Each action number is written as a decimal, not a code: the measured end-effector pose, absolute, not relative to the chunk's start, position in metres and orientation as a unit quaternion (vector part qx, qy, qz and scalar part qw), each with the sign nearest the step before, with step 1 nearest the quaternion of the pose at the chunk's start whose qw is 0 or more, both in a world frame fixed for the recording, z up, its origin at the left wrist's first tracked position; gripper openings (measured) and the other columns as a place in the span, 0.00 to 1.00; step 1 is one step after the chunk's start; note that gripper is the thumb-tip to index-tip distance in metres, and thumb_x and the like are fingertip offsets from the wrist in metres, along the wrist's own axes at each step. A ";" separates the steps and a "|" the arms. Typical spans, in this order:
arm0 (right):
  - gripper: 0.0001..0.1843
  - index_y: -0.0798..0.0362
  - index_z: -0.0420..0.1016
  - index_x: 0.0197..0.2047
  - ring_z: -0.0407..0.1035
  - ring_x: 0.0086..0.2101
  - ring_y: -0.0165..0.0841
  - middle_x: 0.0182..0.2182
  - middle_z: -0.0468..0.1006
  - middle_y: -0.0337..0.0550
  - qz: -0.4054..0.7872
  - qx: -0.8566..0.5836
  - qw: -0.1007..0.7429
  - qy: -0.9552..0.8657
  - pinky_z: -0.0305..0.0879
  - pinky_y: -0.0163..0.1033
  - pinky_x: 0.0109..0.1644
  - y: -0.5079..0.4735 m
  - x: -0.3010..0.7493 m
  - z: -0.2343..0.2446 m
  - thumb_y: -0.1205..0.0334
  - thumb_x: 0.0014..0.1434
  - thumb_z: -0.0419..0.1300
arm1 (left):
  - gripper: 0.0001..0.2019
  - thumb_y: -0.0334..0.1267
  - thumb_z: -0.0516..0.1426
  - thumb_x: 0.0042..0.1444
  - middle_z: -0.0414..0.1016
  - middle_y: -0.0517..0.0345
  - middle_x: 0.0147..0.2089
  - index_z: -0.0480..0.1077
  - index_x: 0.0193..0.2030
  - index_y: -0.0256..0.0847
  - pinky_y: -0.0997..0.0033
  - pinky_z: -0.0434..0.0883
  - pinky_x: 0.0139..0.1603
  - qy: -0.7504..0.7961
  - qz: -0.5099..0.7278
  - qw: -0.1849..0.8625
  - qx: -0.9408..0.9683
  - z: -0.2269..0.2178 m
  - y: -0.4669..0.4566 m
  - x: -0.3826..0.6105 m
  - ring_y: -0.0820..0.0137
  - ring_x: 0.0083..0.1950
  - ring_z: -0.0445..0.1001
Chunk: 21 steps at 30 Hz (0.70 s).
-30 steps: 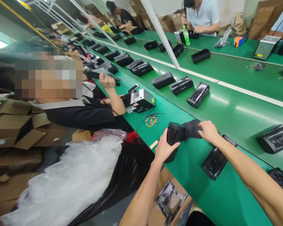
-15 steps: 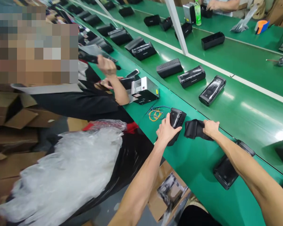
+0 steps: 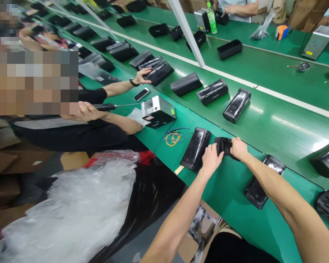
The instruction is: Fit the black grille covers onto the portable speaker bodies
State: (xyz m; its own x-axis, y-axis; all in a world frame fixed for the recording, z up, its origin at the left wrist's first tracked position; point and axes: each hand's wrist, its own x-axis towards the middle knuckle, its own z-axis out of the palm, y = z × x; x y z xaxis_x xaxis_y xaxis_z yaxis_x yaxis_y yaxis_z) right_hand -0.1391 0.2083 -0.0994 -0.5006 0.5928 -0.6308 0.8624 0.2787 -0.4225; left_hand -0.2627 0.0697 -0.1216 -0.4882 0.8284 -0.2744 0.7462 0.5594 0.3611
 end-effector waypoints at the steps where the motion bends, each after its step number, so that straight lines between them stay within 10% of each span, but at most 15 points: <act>1: 0.16 0.55 0.75 0.60 0.77 0.54 0.46 0.56 0.79 0.57 -0.391 0.473 0.172 0.770 0.72 0.48 0.58 0.207 -0.142 -0.098 0.70 0.69 0.62 | 0.15 0.39 0.63 0.66 0.78 0.41 0.54 0.75 0.58 0.41 0.53 0.75 0.54 0.862 0.090 0.220 0.448 -0.128 0.070 -0.255 0.49 0.56 0.76; 7: 0.21 0.54 0.76 0.63 0.78 0.51 0.41 0.58 0.79 0.50 -0.505 0.450 0.112 0.728 0.80 0.53 0.55 0.189 -0.175 -0.066 0.52 0.74 0.66 | 0.06 0.35 0.55 0.69 0.79 0.46 0.48 0.75 0.44 0.44 0.58 0.75 0.50 0.860 0.125 0.218 0.444 -0.138 0.068 -0.251 0.55 0.52 0.76; 13: 0.14 0.50 0.83 0.50 0.80 0.45 0.37 0.43 0.86 0.35 -0.589 0.470 0.029 0.657 0.76 0.37 0.48 0.181 -0.144 -0.024 0.68 0.60 0.70 | 0.05 0.39 0.58 0.68 0.78 0.44 0.46 0.73 0.42 0.43 0.53 0.73 0.55 0.775 0.321 0.094 0.536 -0.087 0.046 -0.259 0.53 0.50 0.75; 21: 0.24 0.53 0.81 0.56 0.78 0.50 0.41 0.49 0.85 0.42 -0.656 0.448 -0.084 0.601 0.72 0.43 0.58 0.145 0.061 0.025 0.67 0.56 0.64 | 0.02 0.32 0.61 0.67 0.78 0.48 0.44 0.73 0.43 0.43 0.59 0.74 0.48 0.601 0.340 0.126 0.712 0.008 0.044 -0.106 0.58 0.44 0.75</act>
